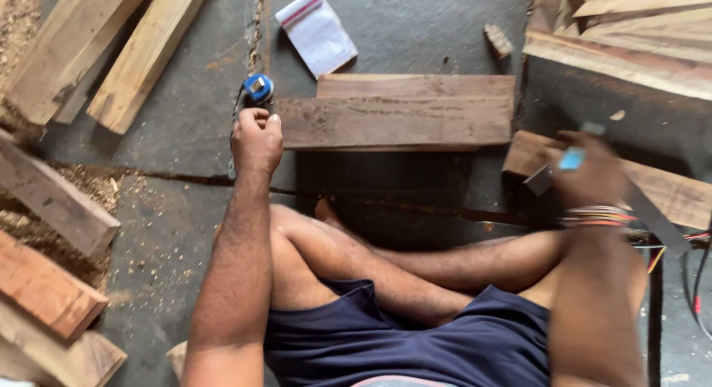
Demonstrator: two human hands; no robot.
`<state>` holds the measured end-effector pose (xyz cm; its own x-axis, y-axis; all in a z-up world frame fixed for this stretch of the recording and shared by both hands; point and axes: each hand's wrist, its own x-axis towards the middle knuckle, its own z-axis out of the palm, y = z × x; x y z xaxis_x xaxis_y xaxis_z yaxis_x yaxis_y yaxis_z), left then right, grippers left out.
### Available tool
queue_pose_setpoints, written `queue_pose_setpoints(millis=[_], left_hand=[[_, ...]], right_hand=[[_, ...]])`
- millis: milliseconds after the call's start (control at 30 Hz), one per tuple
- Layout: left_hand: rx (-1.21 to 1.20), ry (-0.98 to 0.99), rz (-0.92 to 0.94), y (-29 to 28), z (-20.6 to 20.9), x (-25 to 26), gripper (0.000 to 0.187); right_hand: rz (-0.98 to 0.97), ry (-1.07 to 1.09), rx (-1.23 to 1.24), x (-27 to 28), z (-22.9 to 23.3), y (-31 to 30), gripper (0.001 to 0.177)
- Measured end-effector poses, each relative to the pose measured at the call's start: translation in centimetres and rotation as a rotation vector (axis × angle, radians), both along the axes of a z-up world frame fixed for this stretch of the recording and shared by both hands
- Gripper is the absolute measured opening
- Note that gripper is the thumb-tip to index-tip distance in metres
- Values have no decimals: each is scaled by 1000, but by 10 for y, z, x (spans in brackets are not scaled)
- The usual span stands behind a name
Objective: Use a try square and a pencil to mark lines on wooden boards for cutting.
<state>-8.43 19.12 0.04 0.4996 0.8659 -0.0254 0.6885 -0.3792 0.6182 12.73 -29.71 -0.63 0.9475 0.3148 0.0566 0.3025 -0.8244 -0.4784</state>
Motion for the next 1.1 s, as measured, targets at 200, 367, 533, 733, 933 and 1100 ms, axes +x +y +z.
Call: queue_pose_setpoints(millis=[200,367,533,733,933,1100], left_hand=[[48,-224,26,10,7,4,21],[81,-354,-41,-8,29,-5,17],[169,-440,-163,-29,66,-20,13],[281,-448,-306,-54,87,-33,9],[320,-364,-590,-89,94,-15,8],[333,-305,-941,-138,97,31,11]], right_hand=[[-205,142,-398,62,-153,-205,91],[-244,225,-601,59,-141,-179,95],[-386,232,-671,69,-140,-164,69],[-298,127,-680,37,-97,-170,49],[-278,-60,-447,-31,3,-140,48],[-331,-498,-364,-76,33,-92,51]])
